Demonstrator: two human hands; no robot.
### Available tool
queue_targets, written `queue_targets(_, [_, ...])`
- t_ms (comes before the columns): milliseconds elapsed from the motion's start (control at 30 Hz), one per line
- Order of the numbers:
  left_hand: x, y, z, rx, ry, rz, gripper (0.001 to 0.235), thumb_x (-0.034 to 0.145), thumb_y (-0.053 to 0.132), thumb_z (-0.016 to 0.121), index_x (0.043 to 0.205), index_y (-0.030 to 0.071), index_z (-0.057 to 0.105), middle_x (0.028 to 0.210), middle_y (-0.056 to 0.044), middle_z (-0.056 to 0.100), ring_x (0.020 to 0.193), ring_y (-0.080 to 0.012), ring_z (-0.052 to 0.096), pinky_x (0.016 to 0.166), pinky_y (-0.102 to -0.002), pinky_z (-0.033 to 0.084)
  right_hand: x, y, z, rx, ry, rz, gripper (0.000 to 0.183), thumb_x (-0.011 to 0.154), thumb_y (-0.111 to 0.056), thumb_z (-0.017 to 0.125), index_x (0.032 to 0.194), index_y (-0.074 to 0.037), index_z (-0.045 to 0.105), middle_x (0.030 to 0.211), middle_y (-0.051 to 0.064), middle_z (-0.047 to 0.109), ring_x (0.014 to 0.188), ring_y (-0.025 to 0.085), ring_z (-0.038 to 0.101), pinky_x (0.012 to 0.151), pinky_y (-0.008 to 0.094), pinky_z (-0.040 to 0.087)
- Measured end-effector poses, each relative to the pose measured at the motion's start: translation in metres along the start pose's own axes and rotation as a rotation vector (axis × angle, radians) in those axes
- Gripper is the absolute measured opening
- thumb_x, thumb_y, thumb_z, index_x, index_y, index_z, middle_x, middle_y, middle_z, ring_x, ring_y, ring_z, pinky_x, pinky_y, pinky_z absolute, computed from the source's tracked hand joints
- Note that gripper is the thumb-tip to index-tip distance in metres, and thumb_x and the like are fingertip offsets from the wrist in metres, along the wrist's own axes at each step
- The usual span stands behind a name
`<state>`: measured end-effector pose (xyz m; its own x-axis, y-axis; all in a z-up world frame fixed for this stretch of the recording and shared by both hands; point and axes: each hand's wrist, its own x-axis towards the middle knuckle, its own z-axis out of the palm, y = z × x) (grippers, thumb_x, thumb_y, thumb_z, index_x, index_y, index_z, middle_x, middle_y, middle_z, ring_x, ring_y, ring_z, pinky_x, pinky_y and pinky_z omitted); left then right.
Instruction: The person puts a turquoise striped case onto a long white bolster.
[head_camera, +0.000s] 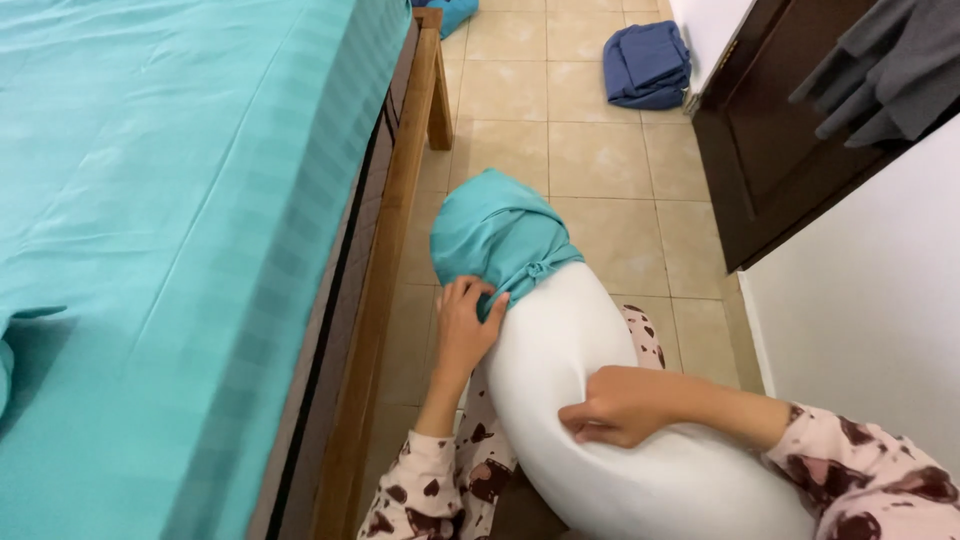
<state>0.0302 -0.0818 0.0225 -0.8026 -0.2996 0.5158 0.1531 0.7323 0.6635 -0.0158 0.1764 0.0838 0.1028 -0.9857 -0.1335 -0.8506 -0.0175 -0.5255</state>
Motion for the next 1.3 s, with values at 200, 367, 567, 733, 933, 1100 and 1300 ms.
queue_targets(200, [-0.034,0.024,0.015,-0.122,0.063,0.260,0.016,0.087,0.003,0.073,0.101,0.001,0.066,0.112,-0.013,0.063,0.103,-0.0334,0.061,0.090,-0.042,0.048,0.038,0.018,0.010,0.173,0.034,-0.135,0.019,0.095,-0.032,0.074,0.090,-0.014,0.070,0.059,0.007,0.063,0.052,0.032,0.061,0.050,0.045,0.045])
queue_targets(367, [-0.081,0.012,0.033,-0.283,0.139,0.040,0.016,0.091,0.003,0.075,0.101,-0.001,0.064,0.111,-0.014,0.062,0.098,-0.0316,0.065,0.085,-0.039,0.054,0.033,0.057,0.013,0.026,0.725,0.079,0.014,0.090,-0.020,0.077,0.098,-0.011,0.068,0.072,0.007,0.065,0.058,0.028,0.063,0.054,0.040,0.051])
queue_targets(567, [-0.067,0.038,0.020,-0.118,0.208,0.024,0.034,0.086,0.015,0.081,0.107,-0.001,0.061,0.115,-0.016,0.059,0.107,-0.0356,0.057,0.094,-0.046,0.045,0.060,0.038,-0.048,-0.231,0.892,0.124,0.041,0.075,-0.016,0.078,0.113,-0.008,0.065,0.122,0.013,0.065,0.110,0.035,0.061,0.092,0.046,0.047])
queue_targets(733, [-0.068,0.031,0.026,-0.023,0.166,-0.043,0.045,0.085,0.024,0.081,0.114,-0.002,0.058,0.119,-0.017,0.056,0.113,-0.0376,0.052,0.099,-0.052,0.039,0.083,0.096,-0.042,-0.352,0.862,0.158,0.041,0.070,-0.017,0.079,0.109,-0.010,0.067,0.118,0.008,0.067,0.114,0.031,0.062,0.104,0.049,0.043])
queue_targets(933, [-0.080,0.014,0.032,-0.110,0.068,-0.159,0.028,0.095,0.013,0.072,0.114,-0.001,0.058,0.124,-0.019,0.053,0.114,-0.0393,0.054,0.099,-0.047,0.044,0.087,0.175,-0.033,-0.533,0.973,0.256,0.028,0.079,-0.011,0.075,0.106,-0.008,0.068,0.110,0.008,0.069,0.105,0.030,0.065,0.102,0.047,0.047])
queue_targets(1100, [-0.081,-0.002,0.028,-0.018,0.150,-0.172,0.026,0.085,0.005,0.074,0.106,0.001,0.059,0.119,-0.015,0.056,0.111,-0.0385,0.057,0.096,-0.047,0.042,0.049,0.183,-0.006,0.146,0.909,0.324,0.016,0.087,-0.002,0.067,0.103,-0.005,0.066,0.102,0.010,0.071,0.099,0.027,0.068,0.090,0.036,0.052])
queue_targets(1300, [-0.066,0.016,0.016,-0.031,0.265,-0.113,0.021,0.082,-0.001,0.070,0.096,0.003,0.054,0.136,-0.015,0.060,0.118,-0.0365,0.059,0.099,-0.045,0.041,-0.013,0.143,0.027,0.379,0.835,0.319,0.013,0.084,-0.001,0.069,0.085,-0.002,0.056,0.081,0.011,0.061,0.078,0.022,0.059,0.079,0.032,0.049])
